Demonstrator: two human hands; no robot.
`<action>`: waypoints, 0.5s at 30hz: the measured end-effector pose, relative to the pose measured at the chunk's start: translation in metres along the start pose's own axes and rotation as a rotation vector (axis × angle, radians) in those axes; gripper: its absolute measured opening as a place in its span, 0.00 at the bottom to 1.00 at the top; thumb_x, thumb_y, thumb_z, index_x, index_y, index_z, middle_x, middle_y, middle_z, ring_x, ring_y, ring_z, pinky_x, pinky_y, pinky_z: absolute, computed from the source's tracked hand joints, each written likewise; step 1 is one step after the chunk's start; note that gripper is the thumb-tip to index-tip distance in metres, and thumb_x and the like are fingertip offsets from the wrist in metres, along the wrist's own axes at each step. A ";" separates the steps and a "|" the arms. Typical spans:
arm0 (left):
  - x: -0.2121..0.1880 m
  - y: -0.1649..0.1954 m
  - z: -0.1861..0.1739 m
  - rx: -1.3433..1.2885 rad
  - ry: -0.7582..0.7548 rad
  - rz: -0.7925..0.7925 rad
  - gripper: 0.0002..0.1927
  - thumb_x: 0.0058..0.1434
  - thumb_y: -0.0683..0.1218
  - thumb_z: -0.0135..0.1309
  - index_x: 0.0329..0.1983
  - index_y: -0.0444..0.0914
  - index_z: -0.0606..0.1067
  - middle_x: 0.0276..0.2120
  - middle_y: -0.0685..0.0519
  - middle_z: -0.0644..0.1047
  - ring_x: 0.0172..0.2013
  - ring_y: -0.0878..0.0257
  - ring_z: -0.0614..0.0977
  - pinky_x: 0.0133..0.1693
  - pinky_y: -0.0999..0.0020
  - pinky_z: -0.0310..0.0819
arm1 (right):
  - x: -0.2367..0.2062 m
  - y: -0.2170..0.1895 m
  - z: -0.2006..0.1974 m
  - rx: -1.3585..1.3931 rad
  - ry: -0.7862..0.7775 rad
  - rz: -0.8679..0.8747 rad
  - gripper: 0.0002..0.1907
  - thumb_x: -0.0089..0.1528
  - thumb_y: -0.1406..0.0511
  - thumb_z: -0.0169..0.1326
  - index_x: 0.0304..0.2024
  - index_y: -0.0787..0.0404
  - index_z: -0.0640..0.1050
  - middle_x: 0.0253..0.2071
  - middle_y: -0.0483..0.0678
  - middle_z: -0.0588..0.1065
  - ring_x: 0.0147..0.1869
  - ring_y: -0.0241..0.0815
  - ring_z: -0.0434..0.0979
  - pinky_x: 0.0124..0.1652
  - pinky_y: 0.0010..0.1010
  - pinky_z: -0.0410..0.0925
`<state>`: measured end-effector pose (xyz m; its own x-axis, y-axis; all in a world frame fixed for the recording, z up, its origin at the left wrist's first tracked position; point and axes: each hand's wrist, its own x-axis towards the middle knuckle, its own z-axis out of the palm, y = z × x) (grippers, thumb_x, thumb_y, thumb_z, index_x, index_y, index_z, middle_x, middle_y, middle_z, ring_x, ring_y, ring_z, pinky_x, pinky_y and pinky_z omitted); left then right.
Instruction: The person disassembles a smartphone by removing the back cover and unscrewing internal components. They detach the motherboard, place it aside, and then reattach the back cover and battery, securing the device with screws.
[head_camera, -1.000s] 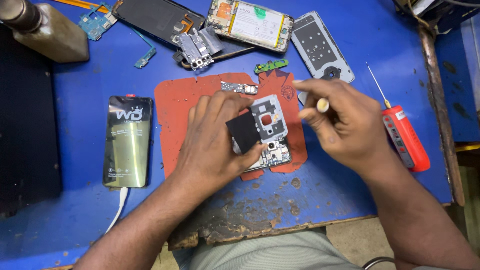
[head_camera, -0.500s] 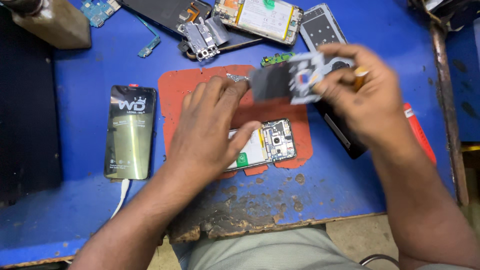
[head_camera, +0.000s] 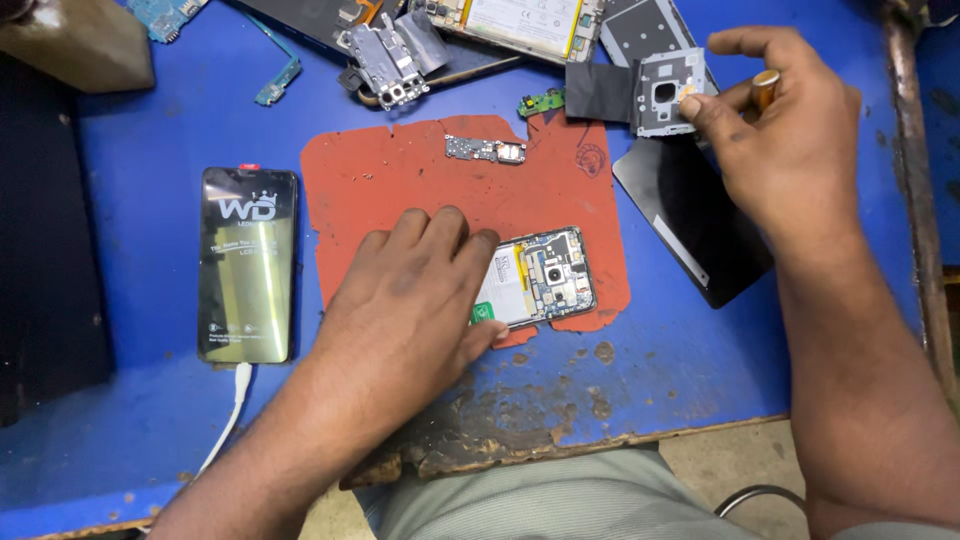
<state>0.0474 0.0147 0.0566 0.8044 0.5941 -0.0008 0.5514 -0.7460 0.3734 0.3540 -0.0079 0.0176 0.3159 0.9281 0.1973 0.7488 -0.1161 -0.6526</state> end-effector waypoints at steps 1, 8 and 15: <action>0.000 0.000 0.001 -0.005 0.009 -0.004 0.33 0.45 0.54 0.68 0.51 0.35 0.73 0.40 0.46 0.72 0.44 0.50 0.74 0.42 0.53 0.67 | 0.000 -0.003 0.000 -0.049 0.007 -0.028 0.17 0.64 0.72 0.66 0.54 0.67 0.77 0.32 0.50 0.80 0.32 0.31 0.76 0.31 0.24 0.66; 0.000 -0.004 0.007 -0.117 0.018 -0.042 0.35 0.41 0.51 0.70 0.51 0.35 0.72 0.40 0.45 0.70 0.45 0.49 0.73 0.45 0.54 0.68 | -0.001 -0.011 0.001 -0.197 0.027 -0.073 0.16 0.63 0.70 0.69 0.50 0.66 0.79 0.28 0.52 0.77 0.26 0.36 0.73 0.27 0.29 0.64; 0.004 -0.007 0.002 -0.337 -0.084 -0.158 0.25 0.51 0.49 0.67 0.47 0.36 0.69 0.37 0.44 0.77 0.44 0.44 0.78 0.43 0.49 0.70 | -0.009 -0.019 -0.002 -0.137 0.052 -0.133 0.13 0.67 0.71 0.67 0.52 0.66 0.80 0.31 0.52 0.77 0.30 0.39 0.74 0.32 0.30 0.67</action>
<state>0.0475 0.0220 0.0516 0.7386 0.6564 -0.1536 0.5772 -0.4981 0.6470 0.3383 -0.0145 0.0303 0.2359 0.9192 0.3154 0.8574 -0.0441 -0.5128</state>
